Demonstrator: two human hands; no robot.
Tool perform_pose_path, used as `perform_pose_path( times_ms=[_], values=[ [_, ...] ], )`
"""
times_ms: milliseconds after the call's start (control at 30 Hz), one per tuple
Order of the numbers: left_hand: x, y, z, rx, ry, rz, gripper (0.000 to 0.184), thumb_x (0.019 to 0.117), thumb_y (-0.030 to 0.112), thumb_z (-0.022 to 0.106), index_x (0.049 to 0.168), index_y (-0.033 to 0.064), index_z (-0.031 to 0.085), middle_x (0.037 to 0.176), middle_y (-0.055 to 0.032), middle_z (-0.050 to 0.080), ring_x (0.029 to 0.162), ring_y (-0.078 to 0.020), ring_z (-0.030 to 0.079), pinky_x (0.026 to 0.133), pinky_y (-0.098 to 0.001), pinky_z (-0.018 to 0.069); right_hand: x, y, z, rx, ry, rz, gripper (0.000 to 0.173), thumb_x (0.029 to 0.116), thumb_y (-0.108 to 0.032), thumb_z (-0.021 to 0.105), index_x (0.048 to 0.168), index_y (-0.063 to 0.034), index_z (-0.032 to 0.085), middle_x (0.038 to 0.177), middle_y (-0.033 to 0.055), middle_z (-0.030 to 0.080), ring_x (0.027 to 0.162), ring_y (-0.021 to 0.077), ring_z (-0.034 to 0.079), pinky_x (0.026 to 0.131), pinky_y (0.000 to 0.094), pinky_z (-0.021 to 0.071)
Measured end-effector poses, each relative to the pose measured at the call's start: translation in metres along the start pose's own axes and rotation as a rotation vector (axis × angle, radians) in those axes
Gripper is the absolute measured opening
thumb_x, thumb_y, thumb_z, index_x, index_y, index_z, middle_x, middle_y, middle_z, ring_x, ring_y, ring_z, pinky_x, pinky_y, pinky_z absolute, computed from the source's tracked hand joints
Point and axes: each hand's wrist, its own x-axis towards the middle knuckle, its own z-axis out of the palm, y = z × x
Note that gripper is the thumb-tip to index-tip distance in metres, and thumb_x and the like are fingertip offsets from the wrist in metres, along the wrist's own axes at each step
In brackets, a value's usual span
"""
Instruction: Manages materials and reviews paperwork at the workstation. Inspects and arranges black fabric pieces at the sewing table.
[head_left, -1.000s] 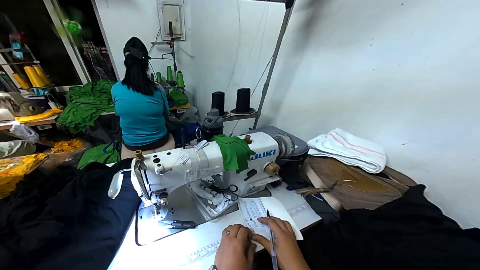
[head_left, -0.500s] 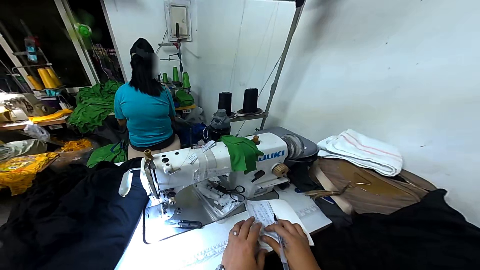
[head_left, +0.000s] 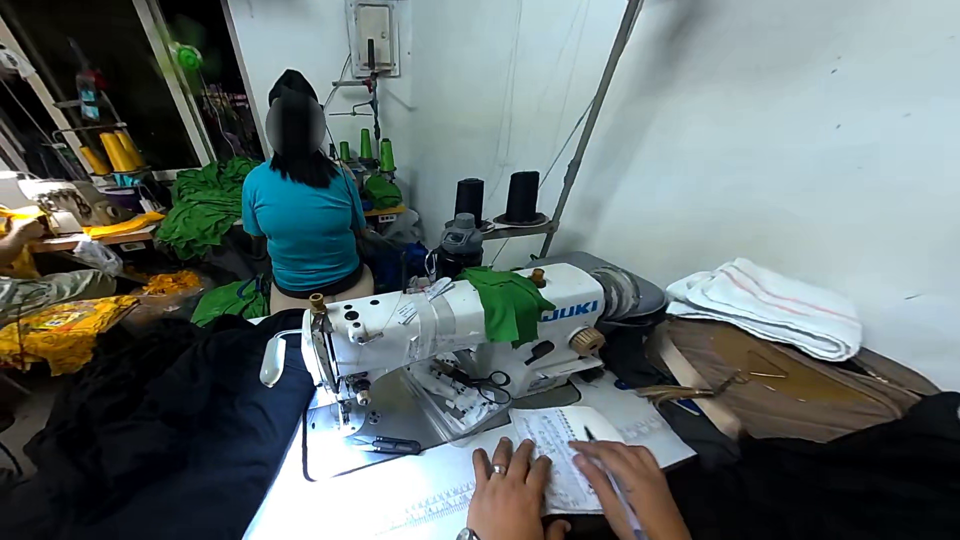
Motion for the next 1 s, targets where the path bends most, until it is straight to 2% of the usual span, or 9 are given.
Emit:
perform_pose_path(
  times_ms=[100,167,233,367,500,700,800,933,1000],
  values=[
    [0.003,-0.001,-0.001,-0.039,0.006,0.000,0.068,0.0894,0.057,0.066,0.148,0.0249,0.054,0.163,0.0019,0.041,0.153,-0.0300,0.031,0.117,-0.0665,0.0241,0.025,-0.006,-0.011,0.189,0.074,0.093,0.037,0.1025,-0.028,0.050,0.120,-0.0075,0.074,0.111,0.0140,0.067,0.107,0.0255,0.061,0.094,0.0420,0.0516],
    [0.003,-0.002,0.000,-0.047,0.013,0.004,0.067,0.0909,0.063,0.061,0.147,0.0260,0.055,0.161,0.0030,0.043,0.153,-0.0297,0.031,0.117,-0.0664,0.0246,0.044,-0.004,-0.010,0.347,-0.009,0.197,0.037,0.1003,-0.029,0.053,0.125,-0.0089,0.072,0.116,0.0086,0.070,0.100,0.0161,0.067,0.086,0.0330,0.0577],
    [0.003,-0.003,0.001,-0.060,0.032,0.010,0.065,0.0919,0.066,0.058,0.144,0.0264,0.058,0.159,0.0035,0.046,0.152,-0.0294,0.033,0.117,-0.0663,0.0247,0.062,-0.004,0.000,0.453,-0.109,0.284,0.032,0.0973,-0.022,0.060,0.123,-0.0071,0.071,0.112,0.0068,0.074,0.088,0.0155,0.073,0.078,0.0329,0.0618],
    [0.004,-0.003,0.002,-0.087,0.072,-0.004,0.063,0.0925,0.068,0.055,0.138,0.0265,0.063,0.156,0.0015,0.050,0.150,-0.0281,0.037,0.117,-0.0648,0.0255,0.084,0.001,0.034,0.501,-0.150,0.384,0.017,0.0901,-0.006,0.067,0.107,-0.0030,0.072,0.094,0.0086,0.075,0.074,0.0182,0.072,0.068,0.0350,0.0626],
    [0.004,-0.002,0.003,-0.083,0.075,-0.028,0.065,0.0935,0.073,0.048,0.136,0.0263,0.064,0.162,-0.0024,0.042,0.151,-0.0281,0.035,0.118,-0.0628,0.0248,0.079,0.006,0.056,0.515,-0.044,0.388,0.009,0.0855,-0.006,0.063,0.090,-0.0025,0.070,0.076,0.0056,0.068,0.061,0.0146,0.062,0.056,0.0312,0.0535],
    [0.006,0.003,0.002,-0.043,0.035,-0.055,0.055,0.1012,0.063,0.041,0.134,0.0257,0.063,0.163,-0.0033,0.040,0.153,-0.0283,0.033,0.118,-0.0648,0.0247,0.070,0.004,0.057,0.527,-0.006,0.313,0.009,0.0835,-0.008,0.062,0.085,-0.0065,0.071,0.073,0.0015,0.067,0.059,0.0098,0.060,0.054,0.0257,0.0498],
    [0.007,0.002,0.003,-0.043,0.014,-0.049,0.053,0.1016,0.061,0.042,0.136,0.0257,0.062,0.164,-0.0039,0.038,0.153,-0.0284,0.031,0.118,-0.0654,0.0228,0.069,0.002,0.058,0.490,-0.015,0.291,0.009,0.0843,-0.009,0.062,0.085,-0.0068,0.071,0.073,0.0008,0.067,0.059,0.0093,0.059,0.055,0.0254,0.0503],
    [0.006,0.003,0.007,-0.035,0.063,-0.031,0.052,0.1009,0.060,0.044,0.134,0.0256,0.064,0.162,-0.0046,0.042,0.151,-0.0292,0.035,0.116,-0.0649,0.0271,0.068,0.001,0.058,0.428,-0.019,0.257,0.009,0.0836,-0.010,0.062,0.083,-0.0065,0.070,0.073,0.0004,0.067,0.060,0.0076,0.060,0.057,0.0256,0.0515],
    [0.005,0.004,0.006,-0.027,0.049,-0.036,0.052,0.1011,0.060,0.044,0.135,0.0256,0.063,0.163,-0.0043,0.041,0.152,-0.0291,0.034,0.117,-0.0651,0.0264,0.069,-0.001,0.058,0.410,-0.032,0.254,0.010,0.0837,-0.010,0.062,0.084,-0.0069,0.071,0.074,-0.0004,0.068,0.061,0.0062,0.061,0.058,0.0245,0.0517]
  ],
)
